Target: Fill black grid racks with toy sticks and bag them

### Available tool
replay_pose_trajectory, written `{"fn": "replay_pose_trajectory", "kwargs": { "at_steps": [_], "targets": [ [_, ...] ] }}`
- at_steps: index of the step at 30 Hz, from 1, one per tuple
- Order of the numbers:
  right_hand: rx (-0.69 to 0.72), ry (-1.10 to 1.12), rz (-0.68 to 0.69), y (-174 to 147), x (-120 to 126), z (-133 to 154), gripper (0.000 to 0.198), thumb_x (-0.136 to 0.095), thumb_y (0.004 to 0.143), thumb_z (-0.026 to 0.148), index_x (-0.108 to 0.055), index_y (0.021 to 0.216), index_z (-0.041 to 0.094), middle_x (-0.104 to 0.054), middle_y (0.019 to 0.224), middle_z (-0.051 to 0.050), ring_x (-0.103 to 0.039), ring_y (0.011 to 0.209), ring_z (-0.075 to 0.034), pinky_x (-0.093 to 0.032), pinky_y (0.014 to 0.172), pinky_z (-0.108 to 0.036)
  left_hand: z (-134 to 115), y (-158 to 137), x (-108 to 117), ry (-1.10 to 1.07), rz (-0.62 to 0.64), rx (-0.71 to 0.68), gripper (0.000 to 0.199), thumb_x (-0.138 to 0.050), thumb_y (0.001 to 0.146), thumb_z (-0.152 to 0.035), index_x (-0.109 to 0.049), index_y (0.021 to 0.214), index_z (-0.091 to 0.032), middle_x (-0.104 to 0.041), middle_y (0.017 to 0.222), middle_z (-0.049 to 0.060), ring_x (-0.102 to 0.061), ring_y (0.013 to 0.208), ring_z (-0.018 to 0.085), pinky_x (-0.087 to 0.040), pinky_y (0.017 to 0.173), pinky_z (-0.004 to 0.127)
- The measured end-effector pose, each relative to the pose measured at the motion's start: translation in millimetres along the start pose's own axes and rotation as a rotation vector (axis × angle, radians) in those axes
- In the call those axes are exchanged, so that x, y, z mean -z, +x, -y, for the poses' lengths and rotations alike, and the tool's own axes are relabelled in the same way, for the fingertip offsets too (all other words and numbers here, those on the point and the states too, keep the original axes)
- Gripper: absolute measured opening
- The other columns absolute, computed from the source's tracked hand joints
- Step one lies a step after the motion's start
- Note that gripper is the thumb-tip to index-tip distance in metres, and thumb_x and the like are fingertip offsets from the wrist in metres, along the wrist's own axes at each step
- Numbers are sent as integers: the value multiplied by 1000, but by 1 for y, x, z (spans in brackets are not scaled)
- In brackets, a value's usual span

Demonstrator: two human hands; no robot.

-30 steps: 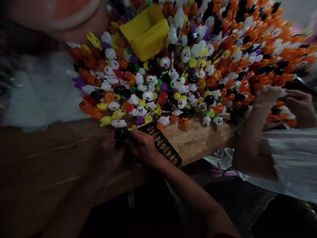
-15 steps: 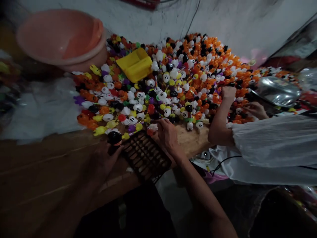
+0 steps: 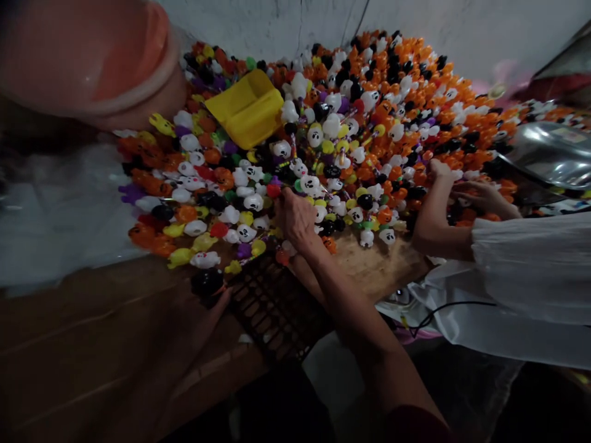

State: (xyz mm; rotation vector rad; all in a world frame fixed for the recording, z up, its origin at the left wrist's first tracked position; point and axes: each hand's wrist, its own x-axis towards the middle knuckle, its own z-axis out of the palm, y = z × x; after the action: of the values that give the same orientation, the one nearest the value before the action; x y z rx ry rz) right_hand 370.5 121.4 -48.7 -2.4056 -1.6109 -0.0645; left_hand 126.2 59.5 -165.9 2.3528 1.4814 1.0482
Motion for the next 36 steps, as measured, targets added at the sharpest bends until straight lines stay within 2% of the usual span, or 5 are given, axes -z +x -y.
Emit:
{"fn": "replay_pose_trajectory", "kwargs": {
  "at_steps": [9, 16, 29, 33, 36],
  "targets": [
    [235, -71, 75, -3, 9, 15, 33, -42, 98, 21, -72, 112, 20, -70, 119, -12, -64, 93, -25, -37, 65, -31, -5, 5, 5, -76, 33, 24, 17, -60, 85, -33, -73, 81, -24, -71, 90, 8, -65, 84, 26, -54, 79, 41],
    [202, -81, -14, 15, -4, 22, 46, -37, 97, 16, -55, 139, 18, -54, 141, -17, -61, 101, -27, -45, 75, -34, -6, 6, 3, -83, -12, -24, 23, -59, 87, -37, -75, 79, -23, -71, 87, 9, -65, 83, 27, -54, 78, 41],
    [389, -26, 3, 10, -8, 26, 41, -42, 98, 19, -57, 136, 15, -65, 131, -17, -57, 118, -30, -36, 104, -40, -4, 2, -1, -56, -26, 0, 23, -60, 87, -39, -73, 76, -23, -72, 87, 8, -67, 84, 27, -55, 82, 42],
    [376, 134, -68, 5, 8, 23, 45, -48, 100, 26, -53, 142, 12, -65, 136, -16, -61, 118, -27, -43, 97, -35, -4, 3, 0, -59, -19, 26, 23, -61, 86, -39, -71, 72, -24, -72, 86, 8, -66, 85, 27, -55, 81, 40],
    [357, 226, -1, -21, 20, 10, 42, -56, 95, 24, -60, 134, 11, -70, 127, -15, -66, 108, -26, -47, 88, -32, -6, 7, 4, -101, 4, 36, 22, -62, 86, -38, -71, 71, -24, -70, 83, 7, -65, 82, 26, -55, 81, 40]
  ]
}}
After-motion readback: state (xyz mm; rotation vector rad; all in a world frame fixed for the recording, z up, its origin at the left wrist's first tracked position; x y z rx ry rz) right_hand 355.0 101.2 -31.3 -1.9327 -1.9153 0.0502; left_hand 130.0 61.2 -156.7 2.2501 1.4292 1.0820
